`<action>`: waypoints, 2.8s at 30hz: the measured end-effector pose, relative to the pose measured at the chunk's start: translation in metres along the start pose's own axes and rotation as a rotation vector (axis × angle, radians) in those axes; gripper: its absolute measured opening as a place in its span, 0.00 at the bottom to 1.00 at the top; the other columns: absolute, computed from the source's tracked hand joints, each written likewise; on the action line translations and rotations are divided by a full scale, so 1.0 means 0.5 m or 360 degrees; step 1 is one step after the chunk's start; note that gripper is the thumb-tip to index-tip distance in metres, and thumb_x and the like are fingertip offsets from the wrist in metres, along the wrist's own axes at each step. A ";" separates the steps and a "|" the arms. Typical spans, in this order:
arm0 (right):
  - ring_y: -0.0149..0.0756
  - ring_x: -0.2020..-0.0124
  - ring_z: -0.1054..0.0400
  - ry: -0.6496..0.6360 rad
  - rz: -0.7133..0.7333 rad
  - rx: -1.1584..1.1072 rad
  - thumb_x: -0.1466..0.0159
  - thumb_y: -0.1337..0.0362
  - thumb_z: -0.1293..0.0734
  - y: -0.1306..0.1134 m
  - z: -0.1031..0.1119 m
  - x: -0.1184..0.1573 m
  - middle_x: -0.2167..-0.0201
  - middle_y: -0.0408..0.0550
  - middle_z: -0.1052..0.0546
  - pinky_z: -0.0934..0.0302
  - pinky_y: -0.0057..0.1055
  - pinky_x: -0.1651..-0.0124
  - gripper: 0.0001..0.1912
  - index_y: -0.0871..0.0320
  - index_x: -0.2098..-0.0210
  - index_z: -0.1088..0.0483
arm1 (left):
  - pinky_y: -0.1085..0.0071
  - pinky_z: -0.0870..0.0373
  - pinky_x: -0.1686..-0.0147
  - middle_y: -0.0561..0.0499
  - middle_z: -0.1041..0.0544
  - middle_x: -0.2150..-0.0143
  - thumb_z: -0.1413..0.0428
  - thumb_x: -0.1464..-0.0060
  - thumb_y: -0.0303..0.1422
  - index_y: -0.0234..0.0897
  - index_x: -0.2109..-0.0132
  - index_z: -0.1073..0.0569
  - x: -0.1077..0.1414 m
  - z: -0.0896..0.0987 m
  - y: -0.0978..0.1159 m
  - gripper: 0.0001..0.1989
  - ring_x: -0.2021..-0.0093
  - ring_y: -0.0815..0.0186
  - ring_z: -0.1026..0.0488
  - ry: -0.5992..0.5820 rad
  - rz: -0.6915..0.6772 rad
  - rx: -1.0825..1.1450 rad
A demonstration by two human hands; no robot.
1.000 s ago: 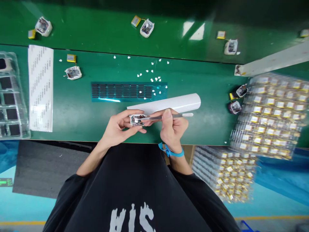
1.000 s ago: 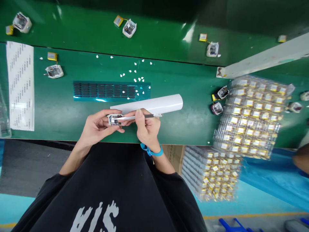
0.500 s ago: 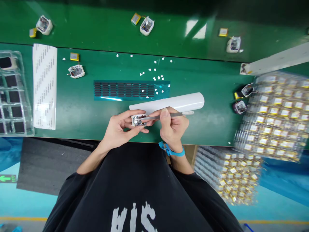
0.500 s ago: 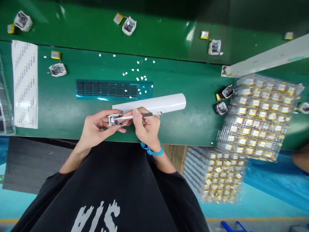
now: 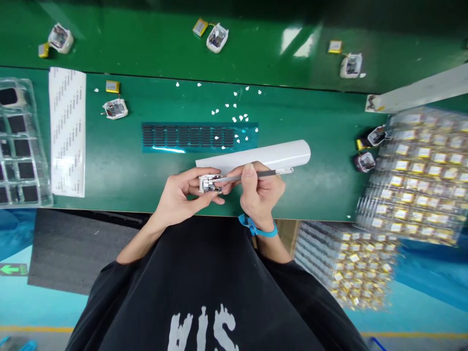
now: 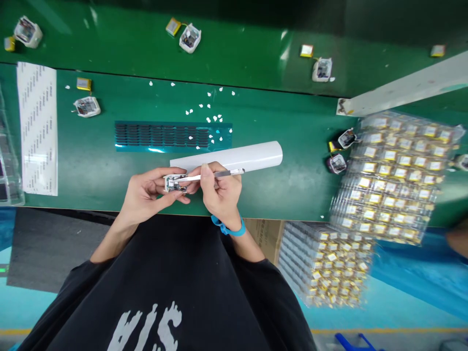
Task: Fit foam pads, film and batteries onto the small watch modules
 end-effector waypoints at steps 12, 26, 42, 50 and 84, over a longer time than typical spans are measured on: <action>0.32 0.76 0.20 0.0001 0.0204 0.0155 0.22 0.59 0.37 -0.033 0.004 0.014 0.75 0.41 0.16 0.25 0.28 0.71 0.16 0.51 0.62 0.19 | 0.63 0.10 0.61 0.47 0.12 0.61 0.36 0.34 0.39 0.34 0.45 0.20 0.001 0.001 0.005 0.16 0.66 0.56 0.12 0.0023 0.0023 0.0011; 0.41 0.60 0.19 -0.0180 0.0529 0.0564 0.26 0.56 0.31 -0.049 0.110 -0.120 0.60 0.44 0.12 0.26 0.41 0.55 0.11 0.46 0.55 0.15 | 0.68 0.21 0.64 0.46 0.14 0.62 0.44 0.27 0.44 0.35 0.52 0.20 -0.077 0.030 0.091 0.17 0.65 0.61 0.15 -0.0009 -0.0374 -0.0712; 0.38 0.55 0.19 -0.0525 0.0713 0.0971 0.24 0.60 0.34 0.077 0.063 -0.173 0.56 0.46 0.12 0.25 0.37 0.52 0.13 0.51 0.50 0.17 | 0.56 0.34 0.44 0.41 0.17 0.42 0.54 0.26 0.30 0.36 0.46 0.23 -0.203 -0.002 0.017 0.15 0.40 0.53 0.25 -0.0356 -0.0781 -0.1788; 0.38 0.50 0.18 0.0006 0.1295 0.0983 0.25 0.68 0.34 -0.081 0.087 -0.147 0.44 0.42 0.15 0.22 0.39 0.46 0.22 0.42 0.35 0.26 | 0.54 0.32 0.40 0.47 0.14 0.48 0.45 0.30 0.33 0.41 0.55 0.18 -0.166 -0.015 0.106 0.09 0.46 0.55 0.21 -0.0307 -0.0888 -0.1374; 0.36 0.50 0.19 -0.0574 0.1346 0.1258 0.26 0.67 0.31 -0.016 -0.057 -0.071 0.42 0.38 0.16 0.19 0.34 0.49 0.18 0.43 0.40 0.22 | 0.73 0.17 0.70 0.59 0.21 0.71 0.31 0.52 0.33 0.40 0.69 0.36 -0.180 0.128 0.021 0.18 0.75 0.69 0.18 0.0685 0.0062 0.0311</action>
Point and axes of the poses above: each hand's wrist, its own x-axis away from the middle knuckle, its own z-axis out of the back of the hand, y = z × x, the point moved 9 cm from there along -x, towards the middle knuckle
